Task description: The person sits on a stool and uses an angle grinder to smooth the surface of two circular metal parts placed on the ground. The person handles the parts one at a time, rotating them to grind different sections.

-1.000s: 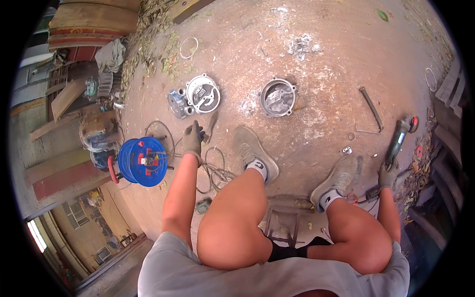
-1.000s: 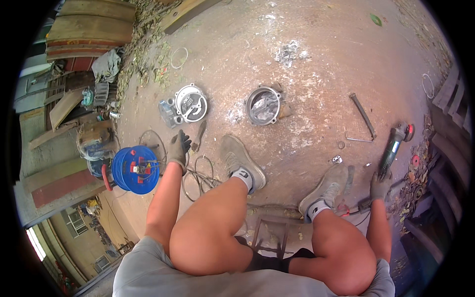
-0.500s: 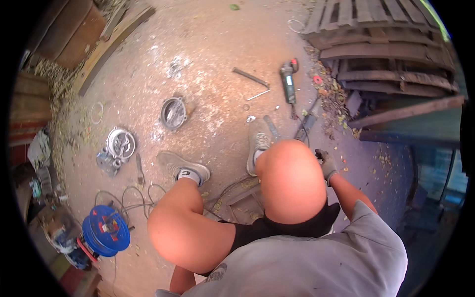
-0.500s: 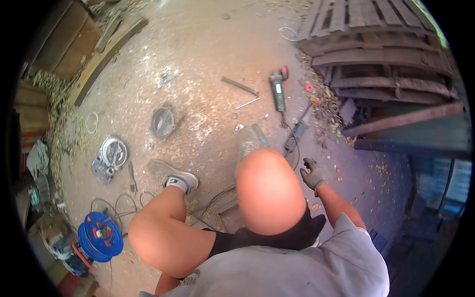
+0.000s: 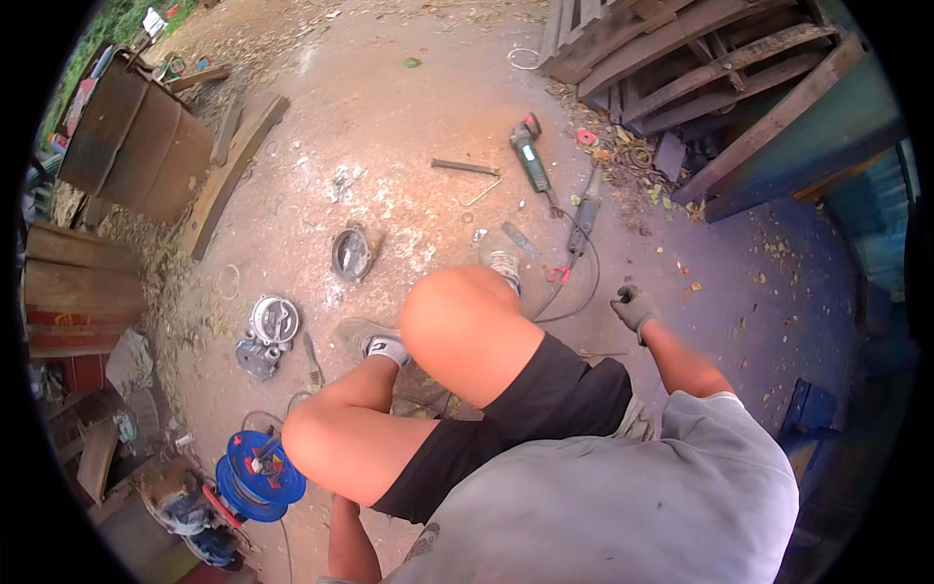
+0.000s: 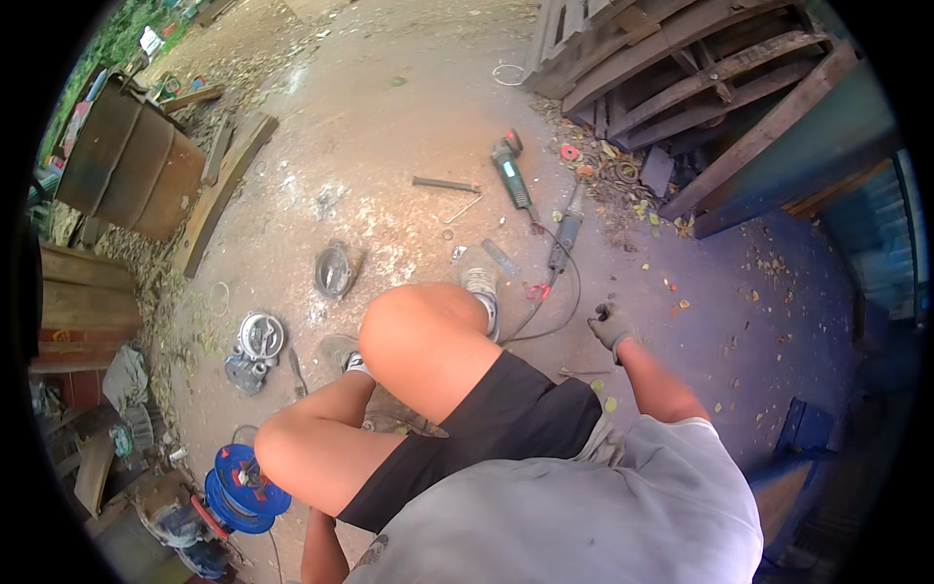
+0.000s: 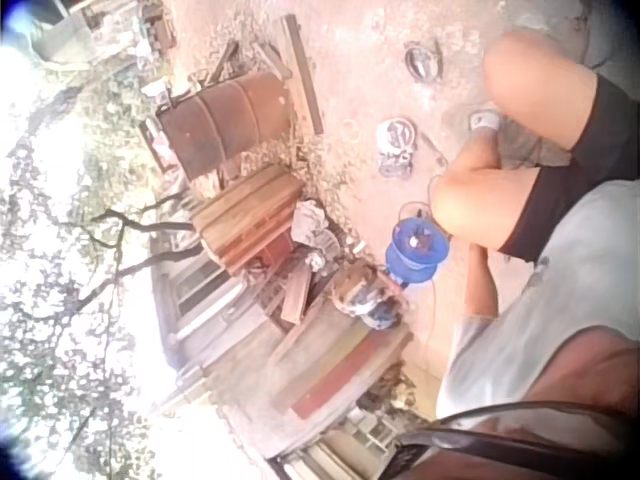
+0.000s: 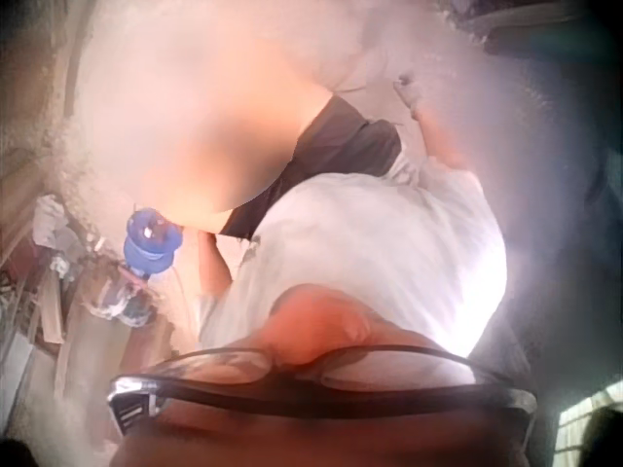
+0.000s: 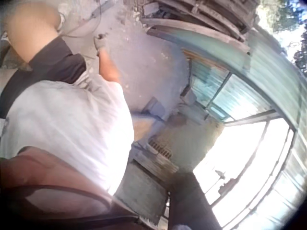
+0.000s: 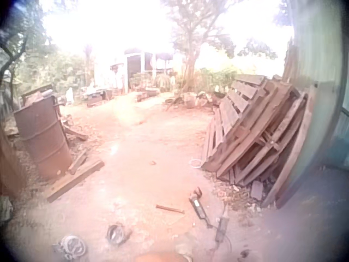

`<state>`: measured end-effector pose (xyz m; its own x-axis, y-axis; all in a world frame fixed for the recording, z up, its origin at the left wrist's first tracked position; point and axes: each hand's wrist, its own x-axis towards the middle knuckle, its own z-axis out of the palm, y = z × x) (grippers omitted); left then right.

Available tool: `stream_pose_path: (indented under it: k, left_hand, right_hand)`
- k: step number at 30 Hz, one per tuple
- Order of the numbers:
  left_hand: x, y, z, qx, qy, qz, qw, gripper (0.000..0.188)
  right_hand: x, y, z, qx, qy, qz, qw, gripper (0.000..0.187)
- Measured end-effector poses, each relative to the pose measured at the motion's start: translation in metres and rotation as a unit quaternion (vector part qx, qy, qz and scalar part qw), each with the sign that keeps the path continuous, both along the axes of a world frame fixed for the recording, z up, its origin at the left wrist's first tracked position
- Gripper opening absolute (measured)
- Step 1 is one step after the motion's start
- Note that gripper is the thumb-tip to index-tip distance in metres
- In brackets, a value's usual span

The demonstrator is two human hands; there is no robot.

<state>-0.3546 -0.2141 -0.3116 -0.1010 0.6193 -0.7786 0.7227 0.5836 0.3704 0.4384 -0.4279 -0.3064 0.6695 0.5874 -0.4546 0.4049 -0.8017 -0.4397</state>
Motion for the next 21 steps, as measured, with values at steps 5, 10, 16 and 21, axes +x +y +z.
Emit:
stream_pose_path:
  k: [5, 10, 16, 21]
  left_hand:
    - [-0.057, 0.011, 0.034, 0.038, 0.041, 0.031, 0.998, 0.055]
    - [-0.024, 0.093, 0.023, 0.101, -0.014, 0.032, 0.994, 0.054]
    - [0.038, 0.223, -0.042, 0.208, -0.031, -0.017, 0.977, 0.068]
    - [0.119, 0.334, -0.11, 0.186, 0.01, 0.037, 0.982, 0.097]
  right_hand:
    - [-0.013, 0.144, 0.009, -0.044, -0.034, 0.153, 0.987, 0.054]
    - [-0.005, 0.266, -0.021, -0.134, -0.035, 0.259, 0.956, 0.077]
    - [-0.019, 0.377, -0.115, -0.3, -0.061, 0.323, 0.895, 0.079]
    - [-0.035, 0.393, -0.175, -0.303, -0.067, 0.242, 0.919, 0.081]
